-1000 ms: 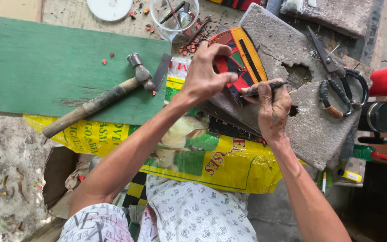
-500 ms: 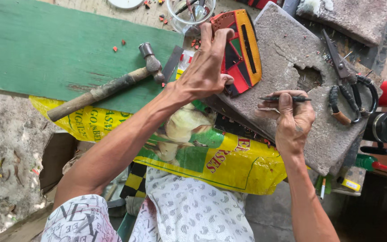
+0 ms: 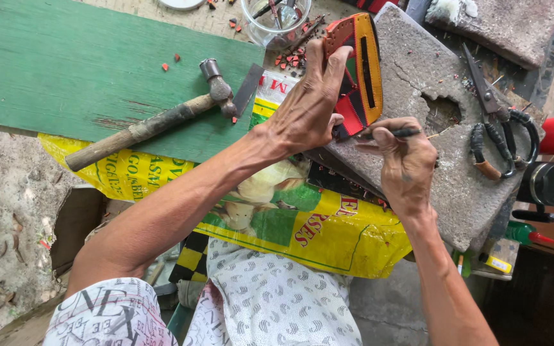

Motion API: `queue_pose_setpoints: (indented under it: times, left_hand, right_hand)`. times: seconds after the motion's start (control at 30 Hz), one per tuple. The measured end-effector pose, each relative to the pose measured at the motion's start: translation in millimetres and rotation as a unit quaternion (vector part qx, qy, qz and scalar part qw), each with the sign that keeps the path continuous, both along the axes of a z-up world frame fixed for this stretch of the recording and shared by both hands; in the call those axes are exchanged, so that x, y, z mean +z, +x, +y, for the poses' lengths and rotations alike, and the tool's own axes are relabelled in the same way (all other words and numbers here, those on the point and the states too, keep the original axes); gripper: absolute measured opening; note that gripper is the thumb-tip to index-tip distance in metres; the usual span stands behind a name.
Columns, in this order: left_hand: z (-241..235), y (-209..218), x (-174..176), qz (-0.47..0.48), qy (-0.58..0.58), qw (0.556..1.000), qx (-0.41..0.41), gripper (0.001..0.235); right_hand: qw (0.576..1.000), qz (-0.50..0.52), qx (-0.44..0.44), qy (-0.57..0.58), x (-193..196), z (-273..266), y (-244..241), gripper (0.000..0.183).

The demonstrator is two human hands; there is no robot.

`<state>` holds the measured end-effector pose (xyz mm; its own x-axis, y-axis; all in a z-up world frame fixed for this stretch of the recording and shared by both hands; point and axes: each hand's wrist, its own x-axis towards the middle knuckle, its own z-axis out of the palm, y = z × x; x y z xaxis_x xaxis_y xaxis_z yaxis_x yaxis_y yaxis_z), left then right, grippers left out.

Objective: The person uses a hammer and a metal punch to create holes along the edges of a colorful leather pouch. They repeatedly position the punch and strike it to form a series of holes, then set the finished pouch aside and begin working on a second pouch.

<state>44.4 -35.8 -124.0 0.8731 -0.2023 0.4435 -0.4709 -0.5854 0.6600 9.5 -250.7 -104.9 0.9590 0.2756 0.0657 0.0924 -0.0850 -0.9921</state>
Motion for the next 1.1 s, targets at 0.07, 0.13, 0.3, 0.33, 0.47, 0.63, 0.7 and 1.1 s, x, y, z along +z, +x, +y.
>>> queue_pose_setpoints:
  times: [0.07,0.13,0.3,0.33,0.47,0.63,0.7,1.1]
  left_hand:
    - [0.6,-0.8,1.9,0.024,0.002,1.0,-0.001,0.104]
    - [-0.1,-1.8,2.3,0.073,0.003,0.997,-0.006,0.103]
    - [2.5,-0.1,0.3,0.029,-0.002,1.0,-0.004,0.104]
    - [1.8,-0.7,-1.2,0.026,-0.003,1.0,-0.004,0.104]
    - [4.0,-1.1,-3.6,0.024,-0.004,1.0,-0.004,0.103]
    - [2.7,-0.4,-2.7,0.01,0.0,1.0,-0.002,0.103]
    - [3.1,-0.4,-3.6,0.014,-0.004,1.0,-0.002,0.105]
    - [46.8,-9.4,22.4,0.038,0.074,0.996,0.015,0.088]
  right_hand:
    - [0.991,-0.077,0.019,-0.104,3.6,3.8,4.8,0.012]
    - [0.977,-0.119,0.03,-0.172,6.8,6.3,8.0,0.009]
    - [0.954,-0.18,0.052,-0.235,13.9,10.8,13.7,0.007]
    - [0.952,-0.183,0.053,-0.239,14.9,9.9,12.9,0.007]
    - [0.945,-0.203,0.056,-0.25,17.2,12.4,12.6,0.006]
    - [0.947,-0.198,0.054,-0.247,19.0,13.6,11.4,0.007]
    - [0.944,-0.207,0.052,-0.251,18.1,13.6,11.3,0.007]
    - [0.905,-0.288,0.054,-0.308,7.3,15.2,16.7,0.017]
